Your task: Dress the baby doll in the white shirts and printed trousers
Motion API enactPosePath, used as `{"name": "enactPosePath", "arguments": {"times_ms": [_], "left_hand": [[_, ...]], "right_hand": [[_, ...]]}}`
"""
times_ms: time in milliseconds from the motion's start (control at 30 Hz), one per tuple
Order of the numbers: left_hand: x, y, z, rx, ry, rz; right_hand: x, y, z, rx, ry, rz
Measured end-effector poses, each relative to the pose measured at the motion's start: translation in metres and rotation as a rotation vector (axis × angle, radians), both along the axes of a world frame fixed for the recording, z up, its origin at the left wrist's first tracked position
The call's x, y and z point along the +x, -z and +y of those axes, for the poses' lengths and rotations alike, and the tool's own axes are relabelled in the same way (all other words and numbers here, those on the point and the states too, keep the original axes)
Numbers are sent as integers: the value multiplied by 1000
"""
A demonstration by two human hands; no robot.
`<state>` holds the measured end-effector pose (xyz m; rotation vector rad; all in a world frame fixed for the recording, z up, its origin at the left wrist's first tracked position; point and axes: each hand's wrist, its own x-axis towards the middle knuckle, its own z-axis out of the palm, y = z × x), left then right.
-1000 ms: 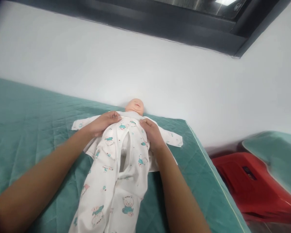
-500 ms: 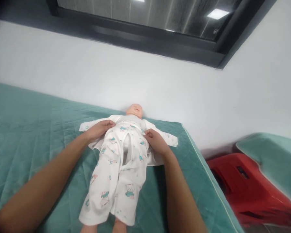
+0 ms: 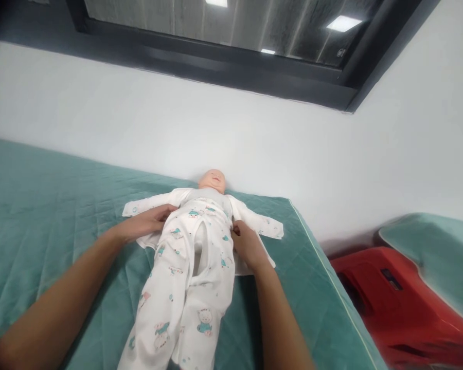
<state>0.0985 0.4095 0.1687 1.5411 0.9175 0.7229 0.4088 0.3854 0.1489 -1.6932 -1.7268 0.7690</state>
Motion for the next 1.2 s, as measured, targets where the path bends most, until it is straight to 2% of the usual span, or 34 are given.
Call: {"name": "enactPosePath", "arguments": {"times_ms": [133, 233, 300, 400, 533, 600, 767, 967, 1100, 1200], "left_hand": [[7, 2, 9, 26, -116, 48], [17, 7, 17, 59, -332, 231], [22, 10, 20, 155, -428, 366], [22, 10, 19, 263, -367, 401], [13, 3, 13, 141, -182, 249], [10, 1, 11, 74, -140, 173], [14, 5, 12, 33, -207, 156], [20, 13, 16, 81, -328, 278], [24, 15, 19, 181, -412, 445], [25, 11, 19, 256, -370, 468]], "right_hand": [[2, -1, 4, -76, 12, 192], [1, -2, 5, -66, 25, 193], [-2, -5, 4, -63, 3, 216], [-4, -11, 0, -94, -49, 310], [-5, -18, -4, -168, -75, 408], [-5, -18, -3, -186, -71, 410], [-5, -8, 4, -156, -40, 345], [-5, 4, 11, -93, 59, 224], [-8, 1, 13, -36, 216, 9], [-12, -5, 13, -27, 205, -87]]}}
